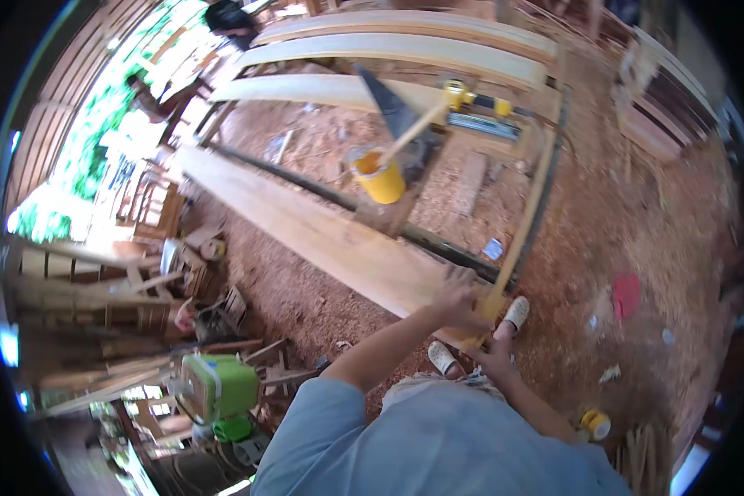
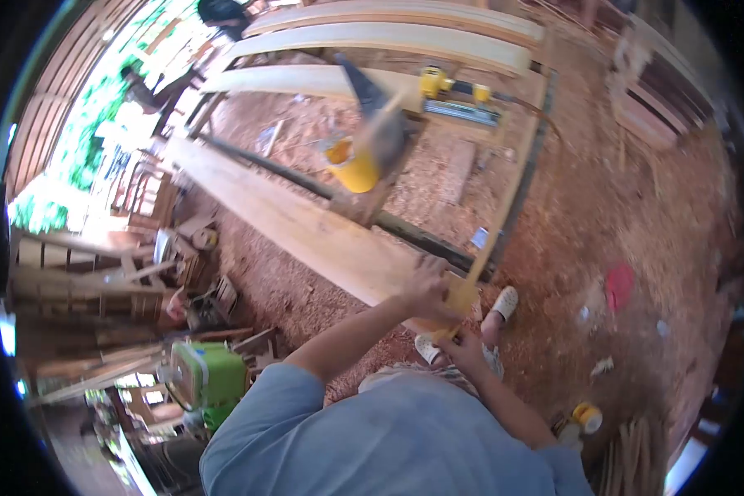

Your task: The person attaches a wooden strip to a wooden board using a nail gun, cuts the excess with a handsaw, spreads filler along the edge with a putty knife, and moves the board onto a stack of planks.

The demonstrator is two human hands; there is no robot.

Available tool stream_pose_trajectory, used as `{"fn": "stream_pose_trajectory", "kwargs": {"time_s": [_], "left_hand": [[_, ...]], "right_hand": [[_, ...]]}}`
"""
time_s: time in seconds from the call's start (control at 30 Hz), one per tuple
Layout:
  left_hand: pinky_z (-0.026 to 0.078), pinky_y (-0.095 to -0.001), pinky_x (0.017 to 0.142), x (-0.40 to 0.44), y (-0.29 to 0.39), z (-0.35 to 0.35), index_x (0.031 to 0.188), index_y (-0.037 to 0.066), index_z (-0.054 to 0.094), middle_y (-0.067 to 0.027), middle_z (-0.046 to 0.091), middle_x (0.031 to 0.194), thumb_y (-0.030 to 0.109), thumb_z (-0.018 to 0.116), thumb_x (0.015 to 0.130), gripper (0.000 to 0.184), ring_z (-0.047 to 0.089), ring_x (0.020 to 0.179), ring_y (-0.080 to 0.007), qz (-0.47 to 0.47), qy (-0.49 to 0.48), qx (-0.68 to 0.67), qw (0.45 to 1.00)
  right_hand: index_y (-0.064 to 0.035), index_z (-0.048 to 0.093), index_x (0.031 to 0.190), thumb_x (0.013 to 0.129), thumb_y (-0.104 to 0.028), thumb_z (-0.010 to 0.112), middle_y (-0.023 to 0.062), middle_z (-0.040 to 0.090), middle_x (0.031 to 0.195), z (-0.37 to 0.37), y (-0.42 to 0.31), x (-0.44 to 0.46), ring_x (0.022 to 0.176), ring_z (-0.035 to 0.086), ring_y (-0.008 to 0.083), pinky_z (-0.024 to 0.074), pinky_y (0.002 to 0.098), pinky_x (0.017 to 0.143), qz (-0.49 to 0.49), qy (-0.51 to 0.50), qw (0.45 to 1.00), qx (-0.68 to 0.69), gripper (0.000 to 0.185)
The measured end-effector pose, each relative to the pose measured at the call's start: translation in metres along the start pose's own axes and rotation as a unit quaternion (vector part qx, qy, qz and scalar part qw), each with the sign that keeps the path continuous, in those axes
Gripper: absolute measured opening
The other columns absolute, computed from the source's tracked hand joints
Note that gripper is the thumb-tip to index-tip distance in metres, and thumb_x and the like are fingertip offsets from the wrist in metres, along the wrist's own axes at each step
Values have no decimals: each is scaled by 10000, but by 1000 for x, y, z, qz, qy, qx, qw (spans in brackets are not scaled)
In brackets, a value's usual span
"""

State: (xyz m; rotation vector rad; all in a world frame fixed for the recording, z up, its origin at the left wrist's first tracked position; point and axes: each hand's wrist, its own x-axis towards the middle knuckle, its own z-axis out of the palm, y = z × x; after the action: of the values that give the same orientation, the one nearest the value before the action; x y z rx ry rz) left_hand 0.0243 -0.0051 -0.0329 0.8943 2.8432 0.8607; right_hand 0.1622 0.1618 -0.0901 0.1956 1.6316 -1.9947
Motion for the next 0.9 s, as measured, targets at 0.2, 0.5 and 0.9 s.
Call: {"fn": "stream_pose_trajectory", "kwargs": {"time_s": [0.2, 0.5, 0.9], "left_hand": [[273, -522, 1066, 2, 3, 1, 710, 64, 707, -180, 535, 1068, 573, 822, 448, 585, 481, 1101, -364, 1, -3, -12, 1000], [303, -497, 1020, 1, 2, 1, 599, 57, 664, -175, 531, 1025, 529, 817, 435, 522, 493, 1063, -359, 37, 45, -13, 998], [280, -534, 1026, 0, -1, 5, 593, 87, 646, -143, 503, 967, 494, 801, 391, 480, 484, 1033, -345, 66, 60, -1, 996]], "right_hand": [[12, 632, 1054, 932, -115, 627, 43, 666, 881, -1, -7, -7, 740, 605, 113, 486, 250, 656, 4, 24, 999, -24, 176], [-16, 575, 1158, 932, -113, 639, 37, 652, 926, 11, -18, -2, 714, 593, 97, 474, 238, 593, -7, 21, 995, 94, 254], [-15, 558, 1187, 877, -48, 653, 17, 619, 931, 19, -20, 3, 726, 562, 96, 456, 256, 596, -39, 122, 992, 19, 325]]}}
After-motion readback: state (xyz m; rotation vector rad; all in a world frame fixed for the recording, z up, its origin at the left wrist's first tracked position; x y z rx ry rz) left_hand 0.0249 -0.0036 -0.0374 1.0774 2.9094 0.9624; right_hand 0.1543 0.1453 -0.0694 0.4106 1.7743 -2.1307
